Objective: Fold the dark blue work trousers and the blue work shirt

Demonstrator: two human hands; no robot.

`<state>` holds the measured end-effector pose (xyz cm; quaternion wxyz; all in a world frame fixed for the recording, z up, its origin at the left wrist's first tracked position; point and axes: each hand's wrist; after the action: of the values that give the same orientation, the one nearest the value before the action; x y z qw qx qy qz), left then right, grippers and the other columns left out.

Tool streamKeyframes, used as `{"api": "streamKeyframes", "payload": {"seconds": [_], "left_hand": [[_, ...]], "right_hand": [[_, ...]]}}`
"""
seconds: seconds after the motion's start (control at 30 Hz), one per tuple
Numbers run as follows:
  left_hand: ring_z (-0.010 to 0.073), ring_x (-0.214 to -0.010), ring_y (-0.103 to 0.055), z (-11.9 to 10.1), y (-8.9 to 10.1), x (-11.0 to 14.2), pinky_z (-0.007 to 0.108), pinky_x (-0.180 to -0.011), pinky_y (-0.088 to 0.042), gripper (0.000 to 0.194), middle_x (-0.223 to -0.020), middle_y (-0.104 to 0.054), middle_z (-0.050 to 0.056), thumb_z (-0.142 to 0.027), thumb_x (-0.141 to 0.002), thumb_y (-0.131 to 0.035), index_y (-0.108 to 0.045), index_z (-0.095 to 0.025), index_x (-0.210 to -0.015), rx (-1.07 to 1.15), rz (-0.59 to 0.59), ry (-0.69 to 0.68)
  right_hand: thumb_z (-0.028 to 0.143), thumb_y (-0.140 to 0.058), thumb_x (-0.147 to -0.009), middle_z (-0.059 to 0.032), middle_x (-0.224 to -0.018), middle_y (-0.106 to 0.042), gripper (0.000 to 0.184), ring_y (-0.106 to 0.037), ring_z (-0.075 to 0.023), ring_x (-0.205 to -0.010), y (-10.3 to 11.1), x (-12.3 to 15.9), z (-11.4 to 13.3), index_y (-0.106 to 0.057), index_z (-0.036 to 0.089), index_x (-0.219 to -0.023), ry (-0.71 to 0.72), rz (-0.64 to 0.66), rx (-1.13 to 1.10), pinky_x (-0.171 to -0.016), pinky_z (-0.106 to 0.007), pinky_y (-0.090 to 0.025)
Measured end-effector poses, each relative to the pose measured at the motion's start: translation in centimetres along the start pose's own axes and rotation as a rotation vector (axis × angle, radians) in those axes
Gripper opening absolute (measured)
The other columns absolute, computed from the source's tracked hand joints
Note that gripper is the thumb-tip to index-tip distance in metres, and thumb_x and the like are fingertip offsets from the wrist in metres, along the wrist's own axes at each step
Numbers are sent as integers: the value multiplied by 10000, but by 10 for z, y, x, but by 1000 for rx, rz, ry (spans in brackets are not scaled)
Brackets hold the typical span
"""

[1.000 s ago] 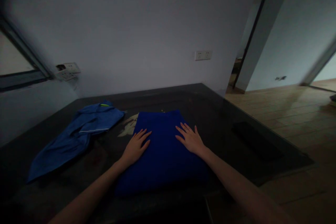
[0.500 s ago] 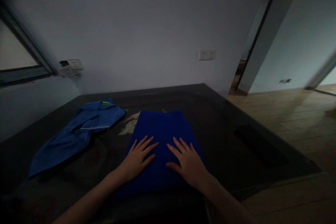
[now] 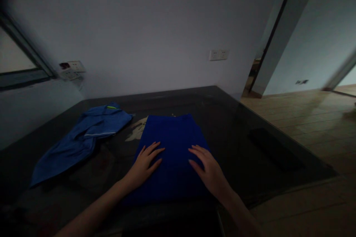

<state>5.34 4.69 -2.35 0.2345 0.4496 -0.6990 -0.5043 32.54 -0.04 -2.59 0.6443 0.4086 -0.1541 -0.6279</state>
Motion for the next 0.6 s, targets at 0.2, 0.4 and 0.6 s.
{"api": "streamKeyframes", "payload": {"seconds": [0.2,0.4,0.6], "left_hand": [[278,-1384,-244,28,18,-11,524,-1113,-190,386,-1446,-383,73,-292,-870,-480,-523,-261,-1252,233,-155,96],[298,-1327,-351,62,33,-19,439,-1092,-272,381,-1341,-497,107,-274,-747,-638,-613,-218,-1123,696,-324,341],[263,-1068,-592,63,39,-18,385,-931,-441,493,-1173,-628,91,-299,-732,-673,-549,-222,-1203,1196,-222,467]], "right_hand": [[560,-568,-775,-115,-1157,-645,505,-598,-288,-1076,48,12,-31,-617,218,-1143,-361,-86,-377,-962,-466,-465],[506,-642,-753,-124,-1347,-506,649,-500,-294,-1212,68,35,-34,-458,276,-1331,-617,64,-743,-909,-436,-509],[395,-666,-766,-114,-1317,-541,509,-529,-285,-1179,67,31,-30,-540,271,-1243,-726,150,-1100,-858,-406,-518]]}}
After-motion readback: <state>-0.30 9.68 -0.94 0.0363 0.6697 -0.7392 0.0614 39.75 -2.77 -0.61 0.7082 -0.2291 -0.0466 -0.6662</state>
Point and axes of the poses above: each hand's wrist, its own x-axis away from the middle knuckle, its own y-axis out of the back of the hand, z = x × y
